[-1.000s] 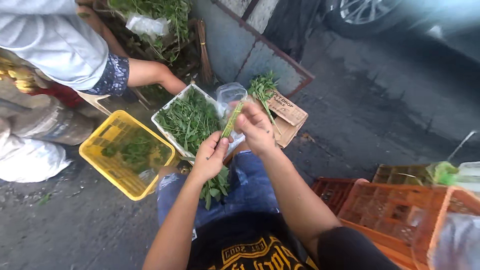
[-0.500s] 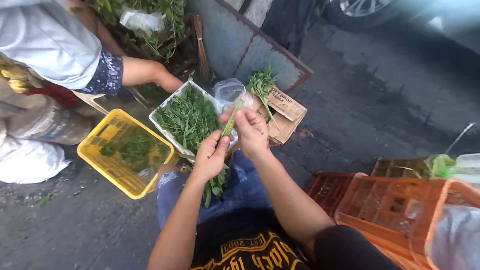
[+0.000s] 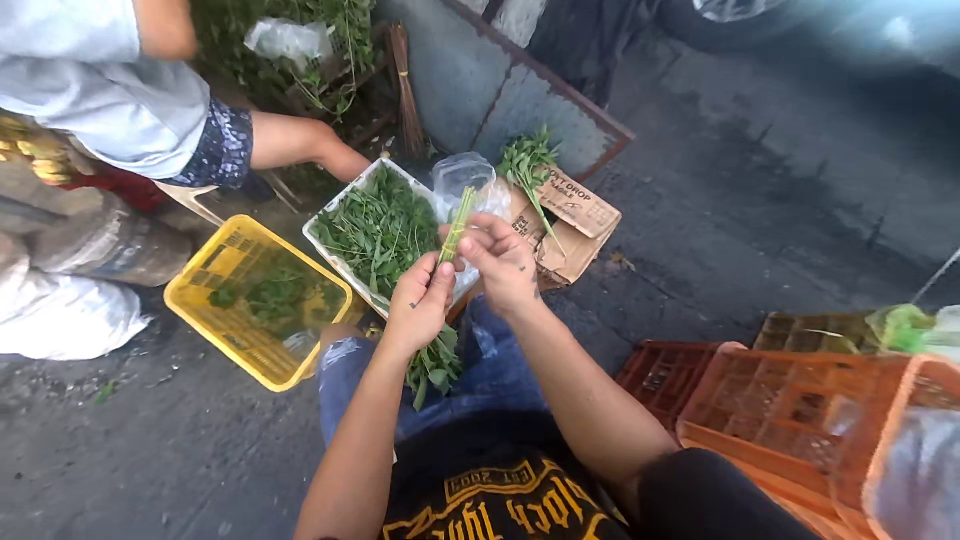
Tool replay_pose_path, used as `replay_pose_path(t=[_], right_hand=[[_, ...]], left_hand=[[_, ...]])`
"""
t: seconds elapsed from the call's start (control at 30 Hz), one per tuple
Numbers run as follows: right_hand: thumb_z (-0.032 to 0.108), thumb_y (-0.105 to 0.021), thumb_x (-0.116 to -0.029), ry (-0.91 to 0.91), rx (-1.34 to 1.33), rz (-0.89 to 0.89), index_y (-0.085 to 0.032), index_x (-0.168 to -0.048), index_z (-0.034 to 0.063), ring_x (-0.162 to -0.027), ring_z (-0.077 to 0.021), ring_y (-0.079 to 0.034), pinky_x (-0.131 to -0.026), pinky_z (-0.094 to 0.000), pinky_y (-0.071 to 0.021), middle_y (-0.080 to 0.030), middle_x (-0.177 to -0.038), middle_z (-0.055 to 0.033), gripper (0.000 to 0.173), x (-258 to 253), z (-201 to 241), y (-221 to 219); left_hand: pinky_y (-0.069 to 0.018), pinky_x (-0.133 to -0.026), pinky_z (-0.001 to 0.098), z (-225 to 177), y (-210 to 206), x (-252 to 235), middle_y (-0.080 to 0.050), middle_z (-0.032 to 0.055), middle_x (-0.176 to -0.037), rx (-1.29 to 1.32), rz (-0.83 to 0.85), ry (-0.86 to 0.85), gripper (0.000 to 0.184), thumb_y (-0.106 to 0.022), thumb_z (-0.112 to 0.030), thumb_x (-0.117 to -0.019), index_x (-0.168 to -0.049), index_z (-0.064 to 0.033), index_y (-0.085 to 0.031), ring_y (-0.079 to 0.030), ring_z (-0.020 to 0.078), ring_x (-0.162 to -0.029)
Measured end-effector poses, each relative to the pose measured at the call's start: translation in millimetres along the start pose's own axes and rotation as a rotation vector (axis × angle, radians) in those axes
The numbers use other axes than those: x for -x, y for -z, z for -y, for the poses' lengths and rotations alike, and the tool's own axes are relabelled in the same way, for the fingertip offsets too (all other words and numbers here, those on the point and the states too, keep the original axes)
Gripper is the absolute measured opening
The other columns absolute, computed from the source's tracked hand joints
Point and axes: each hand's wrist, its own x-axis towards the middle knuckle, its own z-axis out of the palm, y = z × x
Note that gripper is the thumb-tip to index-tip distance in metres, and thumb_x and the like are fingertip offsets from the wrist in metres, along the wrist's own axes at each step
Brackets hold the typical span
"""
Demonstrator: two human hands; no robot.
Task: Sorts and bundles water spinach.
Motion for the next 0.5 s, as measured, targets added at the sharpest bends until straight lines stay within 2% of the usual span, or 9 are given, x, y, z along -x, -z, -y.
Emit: replay_pose_path(t=[0.03,0.13,0.2,0.27,0.37,0.5], right_hand=[[0.002,-0.068,-0.0949,0.019,0.018,-0.009,-0.061,-0.129,0.0036,-0.080,-0.0177,-0.072,-0.074,-0.0333,-0.0618,-0.075,-0.100,-0.0125,0.034,0,-1,-1],[-0.002,-0.071,-0.0921,-0.035,0.060,0.037,-0.062,-0.128,0.0025,-0.087,-0.0194,-0.073,-0.080,-0.0354,-0.0628,-0.075,-0.104,-0.0128,0.037,3,-5,0],[0.002,-0.072,-0.0925,-0.072,0.057,0.036,-0.062,-0.130,0.0033,-0.088,-0.0223,-0.073,-0.082,-0.0389,-0.0623,-0.075,-0.105,-0.0142,0.039,7,-2,10],[0.008,-0.072,-0.0924,-0.006,0.086,0.013,-0.062,-0.128,0.0010,-0.086,-0.0238,-0.074,-0.079,-0.0403,-0.0636,-0.075,-0.102,-0.0139,0.038,-1,0,8],[0.013,-0.076,-0.0887,0.066,0.204,-0.014,-0.065,-0.117,-0.0002,-0.088,-0.0206,-0.075,-0.079,-0.0354,-0.0648,-0.077,-0.099,-0.0084,0.033,-4,-7,-11],[0.010,-0.077,-0.0853,0.075,0.137,-0.036,-0.062,-0.119,0.0012,-0.080,-0.0168,-0.074,-0.074,-0.0315,-0.0642,-0.076,-0.091,-0.0053,0.038,-10,-15,-12]], left_hand=[[-0.0399,-0.048,0.0252,-1,1,0,-0.048,0.0008,-0.068,0.002,-0.003,-0.002,0.025,-0.044,-0.023,-0.1099,-0.114,-0.0100,-0.064,-0.044,0.0105,-0.053],[-0.0418,-0.049,0.0257,-4,5,-3,-0.049,0.0016,-0.068,0.001,-0.036,0.011,0.023,-0.044,-0.022,-0.1100,-0.111,-0.0085,-0.063,-0.046,0.0111,-0.053],[-0.0478,-0.052,0.0276,0,-1,1,-0.055,0.0014,-0.071,-0.041,-0.032,0.056,0.025,-0.045,-0.022,-0.1099,-0.113,-0.0064,-0.064,-0.052,0.0115,-0.057],[-0.0503,-0.055,0.0274,-7,-4,0,-0.058,0.0004,-0.074,-0.096,-0.040,0.069,0.028,-0.044,-0.021,-0.1098,-0.113,-0.0026,-0.065,-0.055,0.0100,-0.060],[-0.0494,-0.056,0.0260,-17,0,3,-0.057,0.0008,-0.074,-0.118,-0.073,0.083,0.032,-0.039,-0.020,-0.1108,-0.109,0.0007,-0.063,-0.054,0.0085,-0.060],[-0.0439,-0.053,0.0233,-15,11,1,-0.053,-0.0013,-0.072,-0.072,-0.031,0.033,0.034,-0.034,-0.019,-0.1114,-0.102,-0.0007,-0.061,-0.048,0.0064,-0.058]])
